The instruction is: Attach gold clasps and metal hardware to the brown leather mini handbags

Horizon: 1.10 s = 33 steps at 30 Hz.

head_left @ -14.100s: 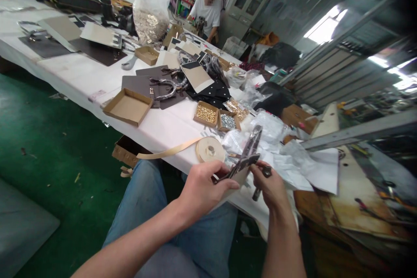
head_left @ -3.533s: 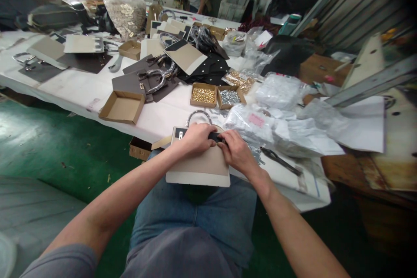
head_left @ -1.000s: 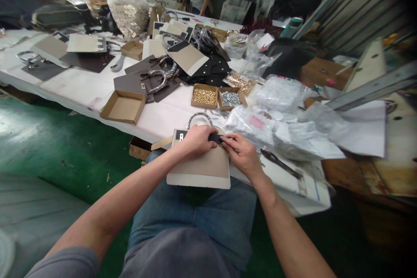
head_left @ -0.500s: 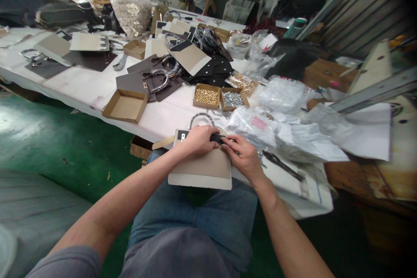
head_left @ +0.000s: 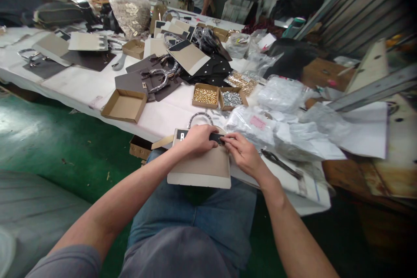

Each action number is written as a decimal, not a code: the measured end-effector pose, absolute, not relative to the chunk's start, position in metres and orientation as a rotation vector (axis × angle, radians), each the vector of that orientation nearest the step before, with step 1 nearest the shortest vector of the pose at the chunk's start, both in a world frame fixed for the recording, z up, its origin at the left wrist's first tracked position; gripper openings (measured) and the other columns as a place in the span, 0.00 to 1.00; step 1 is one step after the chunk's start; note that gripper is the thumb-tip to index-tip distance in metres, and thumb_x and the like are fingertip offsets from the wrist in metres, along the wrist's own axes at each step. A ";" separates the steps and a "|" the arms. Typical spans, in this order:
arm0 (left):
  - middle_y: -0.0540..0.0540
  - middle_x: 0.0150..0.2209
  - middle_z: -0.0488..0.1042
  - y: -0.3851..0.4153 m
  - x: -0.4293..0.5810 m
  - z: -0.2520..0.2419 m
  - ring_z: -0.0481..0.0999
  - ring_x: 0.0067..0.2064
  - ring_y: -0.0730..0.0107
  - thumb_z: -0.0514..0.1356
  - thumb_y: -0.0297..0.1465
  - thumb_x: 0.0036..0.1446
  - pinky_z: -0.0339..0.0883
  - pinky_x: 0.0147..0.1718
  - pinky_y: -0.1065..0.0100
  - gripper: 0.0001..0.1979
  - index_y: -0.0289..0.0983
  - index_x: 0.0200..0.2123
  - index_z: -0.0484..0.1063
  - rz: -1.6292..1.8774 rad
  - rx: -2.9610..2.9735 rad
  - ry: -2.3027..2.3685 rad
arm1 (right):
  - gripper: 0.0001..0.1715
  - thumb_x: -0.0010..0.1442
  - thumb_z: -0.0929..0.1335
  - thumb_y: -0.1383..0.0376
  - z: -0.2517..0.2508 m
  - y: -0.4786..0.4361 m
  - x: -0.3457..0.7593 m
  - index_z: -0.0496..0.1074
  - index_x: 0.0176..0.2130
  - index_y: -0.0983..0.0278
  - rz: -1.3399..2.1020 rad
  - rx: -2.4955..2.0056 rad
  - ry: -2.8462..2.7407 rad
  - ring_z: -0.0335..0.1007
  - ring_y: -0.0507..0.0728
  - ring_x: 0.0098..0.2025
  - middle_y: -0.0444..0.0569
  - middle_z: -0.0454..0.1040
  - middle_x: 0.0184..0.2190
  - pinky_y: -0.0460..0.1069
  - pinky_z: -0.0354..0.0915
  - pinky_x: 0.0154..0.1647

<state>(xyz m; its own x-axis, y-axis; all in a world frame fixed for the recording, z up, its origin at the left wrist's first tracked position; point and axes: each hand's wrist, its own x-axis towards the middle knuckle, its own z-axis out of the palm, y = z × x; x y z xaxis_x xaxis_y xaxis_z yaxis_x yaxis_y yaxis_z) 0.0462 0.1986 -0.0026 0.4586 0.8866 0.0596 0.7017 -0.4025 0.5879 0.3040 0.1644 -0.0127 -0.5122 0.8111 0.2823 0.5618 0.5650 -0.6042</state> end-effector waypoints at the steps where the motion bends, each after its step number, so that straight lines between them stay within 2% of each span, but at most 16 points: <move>1: 0.39 0.56 0.88 0.199 0.046 -0.003 0.86 0.57 0.43 0.71 0.39 0.63 0.79 0.59 0.52 0.24 0.41 0.61 0.85 0.501 2.227 1.327 | 0.21 0.82 0.65 0.58 -0.012 0.167 0.304 0.82 0.65 0.53 0.611 -1.100 -2.251 0.80 0.68 0.61 0.55 0.80 0.59 0.67 0.79 0.64; 5: 0.39 0.57 0.88 0.198 0.046 -0.002 0.86 0.57 0.43 0.72 0.39 0.63 0.79 0.59 0.52 0.25 0.41 0.61 0.85 0.497 2.222 1.342 | 0.19 0.78 0.71 0.57 -0.010 0.177 0.307 0.83 0.63 0.54 0.657 -1.101 -2.280 0.82 0.67 0.54 0.56 0.80 0.58 0.65 0.82 0.55; 10: 0.39 0.57 0.88 0.197 0.047 -0.001 0.86 0.58 0.43 0.72 0.39 0.62 0.78 0.59 0.52 0.24 0.42 0.61 0.85 0.496 2.221 1.343 | 0.21 0.77 0.72 0.59 -0.007 0.192 0.314 0.81 0.65 0.51 0.633 -1.001 -2.430 0.81 0.68 0.59 0.54 0.80 0.60 0.66 0.80 0.61; 15: 0.41 0.57 0.88 0.197 0.047 0.000 0.86 0.58 0.44 0.72 0.39 0.63 0.79 0.58 0.54 0.23 0.43 0.60 0.85 0.494 2.210 1.350 | 0.16 0.77 0.72 0.58 0.001 0.205 0.311 0.81 0.61 0.52 0.536 -0.977 -2.598 0.83 0.64 0.50 0.53 0.81 0.56 0.60 0.81 0.53; 20: 0.40 0.57 0.88 0.197 0.046 -0.002 0.86 0.57 0.43 0.72 0.39 0.62 0.78 0.59 0.52 0.23 0.42 0.60 0.85 0.508 2.221 1.337 | 0.14 0.79 0.70 0.57 -0.001 0.200 0.306 0.81 0.58 0.57 0.323 -0.971 -2.660 0.82 0.65 0.48 0.57 0.82 0.53 0.59 0.78 0.51; 24: 0.39 0.57 0.88 0.198 0.046 -0.004 0.86 0.56 0.43 0.71 0.39 0.63 0.79 0.58 0.52 0.23 0.41 0.60 0.85 0.521 2.219 1.336 | 0.18 0.82 0.65 0.57 -0.010 0.193 0.308 0.80 0.62 0.58 0.269 -0.979 -2.645 0.82 0.67 0.49 0.59 0.82 0.56 0.61 0.78 0.53; 33: 0.40 0.58 0.87 0.198 0.046 -0.004 0.86 0.58 0.44 0.73 0.40 0.63 0.78 0.59 0.53 0.25 0.42 0.61 0.84 0.505 2.185 1.337 | 0.21 0.82 0.67 0.50 -0.017 0.193 0.307 0.78 0.63 0.56 0.371 -0.964 -2.576 0.83 0.69 0.55 0.58 0.81 0.58 0.63 0.81 0.54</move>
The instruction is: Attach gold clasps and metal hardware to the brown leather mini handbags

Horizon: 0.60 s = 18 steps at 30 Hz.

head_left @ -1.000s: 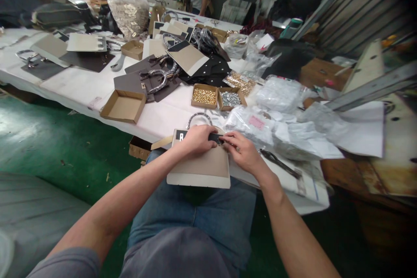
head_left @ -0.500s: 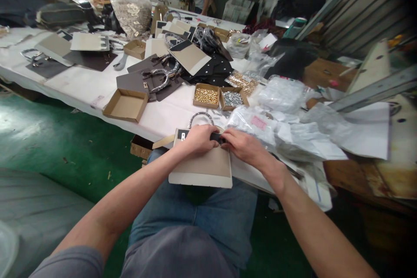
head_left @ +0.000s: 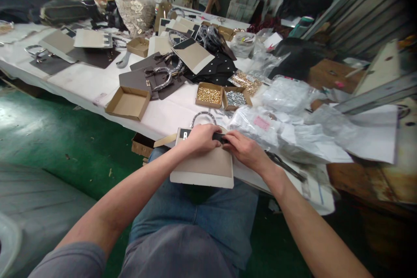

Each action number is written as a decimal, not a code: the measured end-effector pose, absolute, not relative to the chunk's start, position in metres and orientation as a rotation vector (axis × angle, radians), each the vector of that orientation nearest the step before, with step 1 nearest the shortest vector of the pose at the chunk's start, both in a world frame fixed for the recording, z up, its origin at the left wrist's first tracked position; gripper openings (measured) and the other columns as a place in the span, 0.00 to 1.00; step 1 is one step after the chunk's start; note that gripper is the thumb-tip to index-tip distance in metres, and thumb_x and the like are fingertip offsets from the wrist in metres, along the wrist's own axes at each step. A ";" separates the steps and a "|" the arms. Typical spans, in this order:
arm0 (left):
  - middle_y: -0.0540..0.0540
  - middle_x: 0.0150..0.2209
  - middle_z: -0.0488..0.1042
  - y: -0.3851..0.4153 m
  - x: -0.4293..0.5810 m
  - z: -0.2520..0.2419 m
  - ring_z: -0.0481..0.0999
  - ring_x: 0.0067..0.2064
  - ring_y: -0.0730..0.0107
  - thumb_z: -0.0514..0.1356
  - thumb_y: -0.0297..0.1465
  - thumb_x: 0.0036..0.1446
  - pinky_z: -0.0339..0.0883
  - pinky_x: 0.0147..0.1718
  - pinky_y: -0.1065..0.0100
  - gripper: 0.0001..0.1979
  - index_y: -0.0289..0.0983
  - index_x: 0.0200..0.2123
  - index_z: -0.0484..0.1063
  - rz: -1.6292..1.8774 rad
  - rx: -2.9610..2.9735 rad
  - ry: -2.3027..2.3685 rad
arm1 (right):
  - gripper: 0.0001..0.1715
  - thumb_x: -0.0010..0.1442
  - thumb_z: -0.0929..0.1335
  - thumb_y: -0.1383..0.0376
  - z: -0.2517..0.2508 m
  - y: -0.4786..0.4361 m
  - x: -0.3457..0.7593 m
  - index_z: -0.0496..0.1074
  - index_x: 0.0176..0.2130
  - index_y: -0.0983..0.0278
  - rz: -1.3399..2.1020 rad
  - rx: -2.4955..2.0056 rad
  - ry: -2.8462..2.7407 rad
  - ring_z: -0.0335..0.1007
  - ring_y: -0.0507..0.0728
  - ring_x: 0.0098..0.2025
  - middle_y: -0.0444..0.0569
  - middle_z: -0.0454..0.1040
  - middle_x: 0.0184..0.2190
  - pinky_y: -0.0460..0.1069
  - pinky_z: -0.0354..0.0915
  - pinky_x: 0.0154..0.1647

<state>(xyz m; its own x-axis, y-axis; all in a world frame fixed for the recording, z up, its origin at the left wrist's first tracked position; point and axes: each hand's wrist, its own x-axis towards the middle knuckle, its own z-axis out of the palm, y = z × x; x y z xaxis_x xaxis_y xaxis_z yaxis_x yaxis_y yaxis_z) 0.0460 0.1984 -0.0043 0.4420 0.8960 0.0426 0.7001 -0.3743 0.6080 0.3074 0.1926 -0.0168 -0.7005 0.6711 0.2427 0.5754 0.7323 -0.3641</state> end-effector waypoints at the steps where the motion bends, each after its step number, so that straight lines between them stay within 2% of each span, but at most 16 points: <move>1: 0.40 0.58 0.88 0.199 0.046 -0.005 0.86 0.58 0.44 0.72 0.40 0.62 0.79 0.59 0.53 0.25 0.42 0.61 0.84 0.507 2.186 1.339 | 0.21 0.81 0.67 0.49 -0.016 0.193 0.308 0.78 0.63 0.56 0.382 -0.964 -2.577 0.83 0.69 0.55 0.58 0.81 0.58 0.63 0.81 0.55; 10: 0.40 0.57 0.88 0.198 0.046 -0.004 0.86 0.57 0.44 0.71 0.39 0.62 0.79 0.59 0.53 0.24 0.43 0.61 0.85 0.495 2.191 1.353 | 0.23 0.80 0.68 0.49 -0.007 0.191 0.308 0.77 0.65 0.57 0.451 -0.956 -2.595 0.83 0.69 0.56 0.58 0.79 0.59 0.64 0.82 0.55; 15: 0.39 0.56 0.88 0.198 0.046 -0.003 0.86 0.56 0.43 0.71 0.39 0.62 0.79 0.57 0.53 0.24 0.41 0.60 0.84 0.493 2.200 1.351 | 0.21 0.83 0.63 0.54 -0.013 0.185 0.302 0.78 0.62 0.59 0.254 -0.979 -2.655 0.82 0.69 0.53 0.61 0.81 0.56 0.64 0.80 0.54; 18: 0.39 0.57 0.87 0.198 0.046 -0.002 0.86 0.57 0.44 0.71 0.39 0.64 0.79 0.58 0.54 0.23 0.41 0.61 0.84 0.477 2.213 1.351 | 0.21 0.84 0.62 0.57 -0.023 0.180 0.297 0.78 0.62 0.61 0.122 -1.011 -2.637 0.80 0.71 0.55 0.63 0.81 0.56 0.65 0.78 0.56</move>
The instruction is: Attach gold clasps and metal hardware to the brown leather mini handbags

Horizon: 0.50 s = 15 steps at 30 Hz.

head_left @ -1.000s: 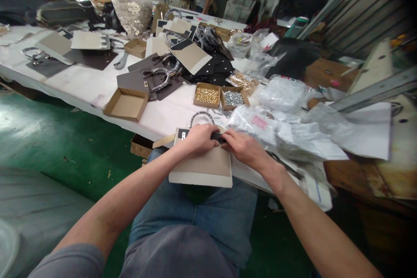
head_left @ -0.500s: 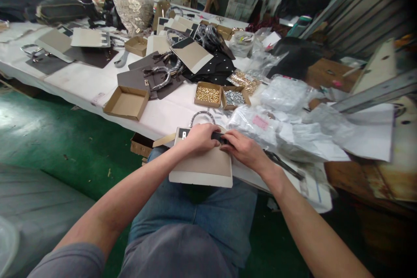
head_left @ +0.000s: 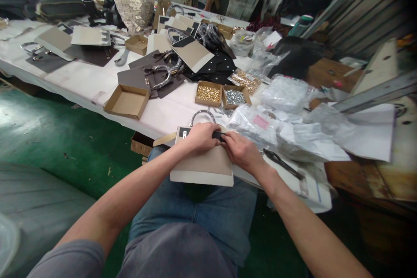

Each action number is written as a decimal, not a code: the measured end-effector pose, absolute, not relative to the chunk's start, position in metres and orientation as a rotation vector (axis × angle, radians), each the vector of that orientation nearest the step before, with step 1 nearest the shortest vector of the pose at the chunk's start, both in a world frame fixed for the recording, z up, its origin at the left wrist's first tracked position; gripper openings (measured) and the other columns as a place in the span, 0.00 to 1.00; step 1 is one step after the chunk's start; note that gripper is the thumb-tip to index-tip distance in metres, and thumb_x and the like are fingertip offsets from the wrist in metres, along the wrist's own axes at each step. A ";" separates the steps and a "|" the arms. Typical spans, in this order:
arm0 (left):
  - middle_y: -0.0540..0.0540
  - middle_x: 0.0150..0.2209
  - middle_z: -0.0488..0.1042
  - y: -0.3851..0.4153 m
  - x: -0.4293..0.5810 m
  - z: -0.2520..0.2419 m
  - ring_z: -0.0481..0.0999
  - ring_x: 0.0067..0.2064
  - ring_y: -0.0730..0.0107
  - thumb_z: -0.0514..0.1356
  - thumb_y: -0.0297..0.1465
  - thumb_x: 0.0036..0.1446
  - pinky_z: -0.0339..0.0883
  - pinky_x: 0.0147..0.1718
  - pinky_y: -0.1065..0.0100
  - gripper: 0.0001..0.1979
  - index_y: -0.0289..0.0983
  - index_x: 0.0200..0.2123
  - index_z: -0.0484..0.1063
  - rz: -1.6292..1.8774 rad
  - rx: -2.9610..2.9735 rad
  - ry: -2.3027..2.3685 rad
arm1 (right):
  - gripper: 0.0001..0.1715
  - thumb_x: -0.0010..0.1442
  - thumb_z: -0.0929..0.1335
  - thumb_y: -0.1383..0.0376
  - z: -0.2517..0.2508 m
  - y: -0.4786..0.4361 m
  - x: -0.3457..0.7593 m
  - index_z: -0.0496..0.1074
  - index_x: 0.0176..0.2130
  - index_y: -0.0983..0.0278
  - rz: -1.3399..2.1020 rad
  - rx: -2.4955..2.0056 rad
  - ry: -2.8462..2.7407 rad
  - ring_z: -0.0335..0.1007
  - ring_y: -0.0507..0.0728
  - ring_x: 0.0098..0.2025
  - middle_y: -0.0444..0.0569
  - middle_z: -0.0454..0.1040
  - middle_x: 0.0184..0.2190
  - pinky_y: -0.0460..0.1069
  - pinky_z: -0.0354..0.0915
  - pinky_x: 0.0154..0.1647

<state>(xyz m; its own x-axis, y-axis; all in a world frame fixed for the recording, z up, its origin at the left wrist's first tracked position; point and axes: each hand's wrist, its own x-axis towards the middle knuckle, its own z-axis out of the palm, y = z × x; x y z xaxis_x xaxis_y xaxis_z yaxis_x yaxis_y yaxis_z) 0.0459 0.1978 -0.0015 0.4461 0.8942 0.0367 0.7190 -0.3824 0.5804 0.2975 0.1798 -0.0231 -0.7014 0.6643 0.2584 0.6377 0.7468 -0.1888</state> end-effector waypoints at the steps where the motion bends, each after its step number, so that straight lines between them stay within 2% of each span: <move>1: 0.39 0.57 0.87 0.198 0.046 -0.001 0.86 0.57 0.44 0.71 0.39 0.64 0.78 0.58 0.54 0.23 0.41 0.61 0.84 0.469 2.220 1.346 | 0.21 0.84 0.61 0.58 -0.026 0.178 0.296 0.77 0.62 0.61 0.092 -1.019 -2.630 0.79 0.71 0.56 0.63 0.80 0.57 0.66 0.77 0.56; 9: 0.37 0.59 0.86 0.205 0.044 -0.001 0.85 0.58 0.44 0.71 0.38 0.63 0.78 0.57 0.55 0.25 0.38 0.61 0.82 0.404 2.248 1.266 | 0.16 0.83 0.61 0.64 -0.027 0.174 0.292 0.75 0.59 0.64 -0.028 -1.030 -2.641 0.79 0.69 0.57 0.64 0.80 0.57 0.62 0.76 0.55; 15: 0.37 0.56 0.86 0.212 0.040 -0.002 0.85 0.57 0.44 0.72 0.36 0.61 0.77 0.56 0.56 0.25 0.38 0.60 0.83 0.391 2.227 1.177 | 0.15 0.83 0.61 0.64 -0.028 0.171 0.289 0.75 0.59 0.62 0.012 -1.098 -2.605 0.80 0.69 0.56 0.62 0.80 0.56 0.60 0.77 0.51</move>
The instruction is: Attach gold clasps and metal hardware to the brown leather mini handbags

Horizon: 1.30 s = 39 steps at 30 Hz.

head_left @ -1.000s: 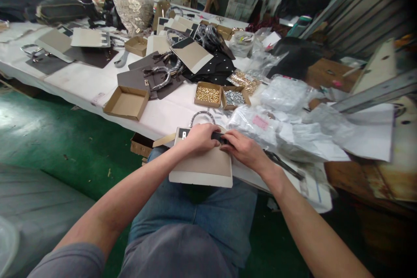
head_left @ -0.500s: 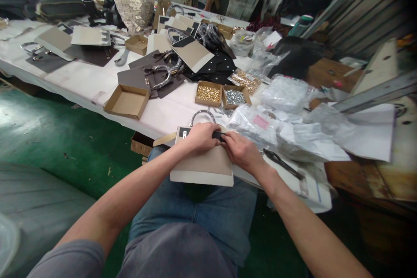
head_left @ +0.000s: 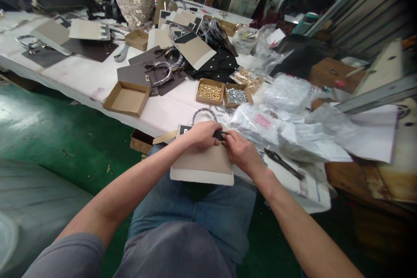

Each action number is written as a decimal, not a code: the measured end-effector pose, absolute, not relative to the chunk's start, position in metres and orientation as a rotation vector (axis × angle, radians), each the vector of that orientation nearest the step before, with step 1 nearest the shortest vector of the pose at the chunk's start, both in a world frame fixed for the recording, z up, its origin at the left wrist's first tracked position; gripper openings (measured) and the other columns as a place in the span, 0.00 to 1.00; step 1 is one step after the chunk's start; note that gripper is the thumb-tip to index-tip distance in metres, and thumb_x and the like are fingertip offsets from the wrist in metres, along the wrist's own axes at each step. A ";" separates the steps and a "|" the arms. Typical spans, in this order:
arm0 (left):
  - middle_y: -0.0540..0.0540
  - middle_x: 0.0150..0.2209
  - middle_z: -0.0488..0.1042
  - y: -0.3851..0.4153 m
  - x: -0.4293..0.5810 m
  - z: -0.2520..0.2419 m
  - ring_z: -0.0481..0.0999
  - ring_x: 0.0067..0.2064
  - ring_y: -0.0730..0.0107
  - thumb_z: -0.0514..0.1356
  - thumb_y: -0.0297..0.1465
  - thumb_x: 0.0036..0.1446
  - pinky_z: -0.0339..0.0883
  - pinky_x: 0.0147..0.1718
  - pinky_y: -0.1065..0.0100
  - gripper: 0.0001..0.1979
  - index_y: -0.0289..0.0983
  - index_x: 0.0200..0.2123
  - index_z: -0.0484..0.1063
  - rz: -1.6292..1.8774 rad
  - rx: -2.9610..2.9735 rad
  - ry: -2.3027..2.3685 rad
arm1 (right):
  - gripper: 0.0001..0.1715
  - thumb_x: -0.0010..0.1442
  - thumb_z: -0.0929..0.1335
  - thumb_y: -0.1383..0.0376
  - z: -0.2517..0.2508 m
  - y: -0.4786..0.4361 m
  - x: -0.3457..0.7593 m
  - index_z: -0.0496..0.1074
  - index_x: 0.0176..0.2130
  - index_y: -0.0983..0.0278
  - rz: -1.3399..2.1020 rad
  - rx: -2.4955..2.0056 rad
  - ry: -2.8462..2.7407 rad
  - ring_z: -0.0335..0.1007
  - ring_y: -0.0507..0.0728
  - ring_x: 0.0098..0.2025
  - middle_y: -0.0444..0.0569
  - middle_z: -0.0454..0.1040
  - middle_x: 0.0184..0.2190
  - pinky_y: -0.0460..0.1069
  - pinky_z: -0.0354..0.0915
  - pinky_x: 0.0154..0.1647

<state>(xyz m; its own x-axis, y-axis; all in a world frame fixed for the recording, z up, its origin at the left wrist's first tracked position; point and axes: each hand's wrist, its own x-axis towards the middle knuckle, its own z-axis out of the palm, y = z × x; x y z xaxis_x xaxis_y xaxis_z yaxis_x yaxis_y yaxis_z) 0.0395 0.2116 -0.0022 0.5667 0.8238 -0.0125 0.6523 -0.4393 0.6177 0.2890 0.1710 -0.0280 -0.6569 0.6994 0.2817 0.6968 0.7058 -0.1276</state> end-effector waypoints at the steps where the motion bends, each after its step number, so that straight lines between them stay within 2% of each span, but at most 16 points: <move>1: 0.37 0.56 0.86 0.213 0.039 -0.003 0.85 0.56 0.44 0.72 0.36 0.61 0.77 0.55 0.56 0.25 0.38 0.60 0.83 0.401 2.223 1.166 | 0.16 0.83 0.62 0.63 -0.029 0.170 0.289 0.76 0.60 0.61 0.020 -1.095 -2.595 0.80 0.69 0.56 0.61 0.80 0.56 0.60 0.77 0.51; 4: 0.37 0.55 0.87 0.215 0.038 -0.007 0.85 0.56 0.45 0.71 0.39 0.63 0.77 0.56 0.56 0.24 0.38 0.60 0.83 0.439 2.191 1.138 | 0.21 0.83 0.63 0.61 -0.030 0.168 0.289 0.74 0.68 0.60 0.027 -1.090 -2.544 0.81 0.70 0.58 0.61 0.81 0.58 0.62 0.78 0.54; 7: 0.38 0.56 0.87 0.216 0.038 -0.010 0.85 0.56 0.47 0.69 0.40 0.65 0.77 0.57 0.56 0.22 0.39 0.59 0.83 0.479 2.149 1.144 | 0.29 0.83 0.64 0.59 -0.032 0.166 0.289 0.66 0.77 0.58 0.055 -1.139 -2.452 0.81 0.71 0.61 0.61 0.81 0.62 0.64 0.78 0.58; 9: 0.38 0.54 0.87 0.216 0.038 -0.010 0.85 0.55 0.46 0.70 0.39 0.64 0.77 0.57 0.55 0.21 0.38 0.58 0.84 0.487 2.134 1.169 | 0.31 0.83 0.65 0.58 -0.035 0.164 0.289 0.63 0.79 0.58 0.089 -1.156 -2.389 0.81 0.71 0.62 0.60 0.81 0.63 0.63 0.78 0.60; 11: 0.38 0.53 0.87 0.218 0.038 -0.009 0.85 0.55 0.46 0.69 0.38 0.64 0.77 0.57 0.56 0.20 0.38 0.58 0.84 0.489 2.120 1.163 | 0.26 0.82 0.66 0.58 -0.039 0.162 0.290 0.68 0.74 0.58 0.083 -1.152 -2.348 0.81 0.70 0.62 0.59 0.82 0.62 0.62 0.78 0.61; 14: 0.40 0.53 0.88 0.221 0.040 -0.008 0.85 0.54 0.51 0.64 0.34 0.69 0.76 0.58 0.58 0.16 0.39 0.55 0.85 0.515 2.061 1.119 | 0.15 0.82 0.66 0.59 -0.045 0.161 0.290 0.76 0.62 0.59 0.005 -1.127 -2.351 0.82 0.68 0.60 0.58 0.84 0.58 0.60 0.77 0.60; 18: 0.42 0.50 0.88 0.224 0.044 -0.008 0.85 0.52 0.55 0.61 0.32 0.71 0.76 0.56 0.60 0.12 0.40 0.49 0.85 0.531 1.981 1.174 | 0.11 0.83 0.66 0.61 -0.046 0.160 0.288 0.78 0.53 0.60 -0.076 -1.114 -2.374 0.83 0.66 0.54 0.59 0.85 0.54 0.58 0.76 0.55; 25: 0.43 0.46 0.88 0.215 0.059 -0.004 0.85 0.48 0.54 0.66 0.35 0.67 0.76 0.50 0.60 0.06 0.42 0.41 0.84 0.539 1.863 1.444 | 0.10 0.82 0.67 0.60 -0.041 0.161 0.287 0.78 0.51 0.59 -0.075 -1.082 -2.344 0.83 0.65 0.52 0.57 0.86 0.51 0.57 0.75 0.54; 31: 0.44 0.45 0.88 0.211 0.063 -0.001 0.84 0.47 0.55 0.69 0.37 0.64 0.75 0.48 0.62 0.07 0.43 0.43 0.85 0.519 1.863 1.508 | 0.07 0.80 0.70 0.61 -0.045 0.158 0.288 0.80 0.52 0.59 -0.025 -1.112 -2.296 0.83 0.65 0.54 0.56 0.86 0.52 0.58 0.75 0.58; 39: 0.43 0.45 0.88 0.209 0.062 0.000 0.85 0.47 0.53 0.68 0.35 0.64 0.76 0.49 0.60 0.06 0.43 0.43 0.85 0.507 1.925 1.475 | 0.11 0.81 0.69 0.59 -0.035 0.156 0.297 0.82 0.55 0.55 0.188 -1.079 -2.336 0.84 0.66 0.56 0.54 0.86 0.55 0.62 0.77 0.61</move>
